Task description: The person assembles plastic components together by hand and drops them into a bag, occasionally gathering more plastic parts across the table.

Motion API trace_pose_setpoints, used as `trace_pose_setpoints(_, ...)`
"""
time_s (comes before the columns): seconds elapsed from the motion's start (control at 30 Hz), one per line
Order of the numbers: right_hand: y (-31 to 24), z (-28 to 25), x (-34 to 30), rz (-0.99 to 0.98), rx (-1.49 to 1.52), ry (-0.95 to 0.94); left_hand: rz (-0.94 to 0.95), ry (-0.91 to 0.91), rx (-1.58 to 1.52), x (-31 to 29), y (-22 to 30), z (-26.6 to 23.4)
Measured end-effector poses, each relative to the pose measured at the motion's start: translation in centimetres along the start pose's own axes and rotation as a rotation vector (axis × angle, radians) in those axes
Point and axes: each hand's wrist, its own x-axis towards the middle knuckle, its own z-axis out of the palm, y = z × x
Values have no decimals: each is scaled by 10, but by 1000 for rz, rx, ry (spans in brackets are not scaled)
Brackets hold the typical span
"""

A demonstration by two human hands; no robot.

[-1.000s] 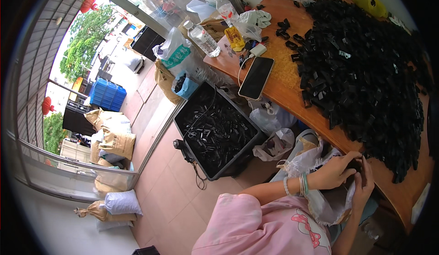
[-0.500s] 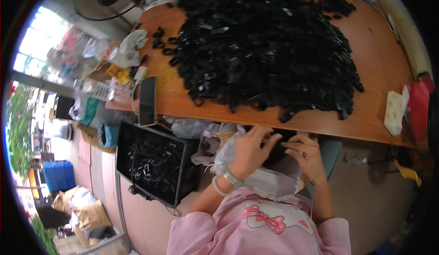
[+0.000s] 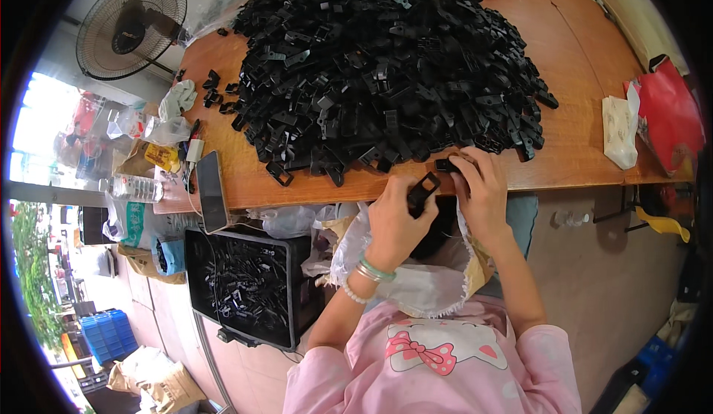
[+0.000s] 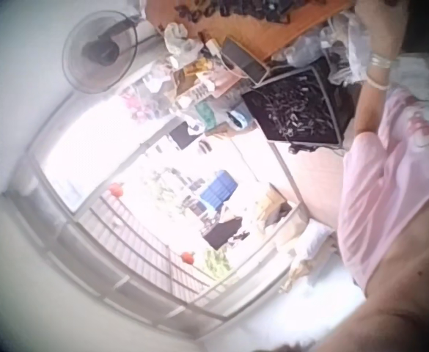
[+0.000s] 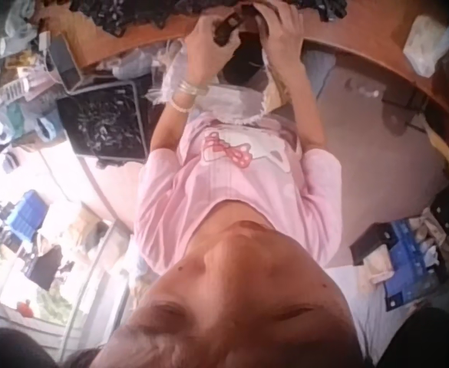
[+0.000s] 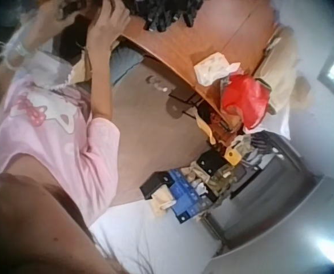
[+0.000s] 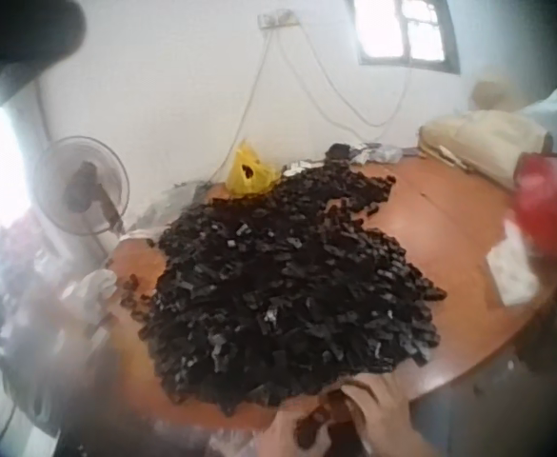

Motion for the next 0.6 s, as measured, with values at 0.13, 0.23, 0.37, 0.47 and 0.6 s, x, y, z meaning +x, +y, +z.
trace_pose_setpoints(0.13,-1,0,-1,-1,-8,6,-196,-58,-225,-5,-8,-13)
trace_pose_setpoints(0.23,-8,-2,-3,122,388,30,-254,-97,-421,-4,-11,-16)
trace_pose_setpoints(0.37,-22,-14,-1,23,558,-139,-537,-332,-741,4,4,-33)
trace_pose_setpoints(0.47,-19,-14,-5,-32,514,-157,-541,-351,-776,5,10,-32)
trace_pose_setpoints(0.6,-27,-19,-5,64,631,-161,-380,-277,-776,-6,10,-26)
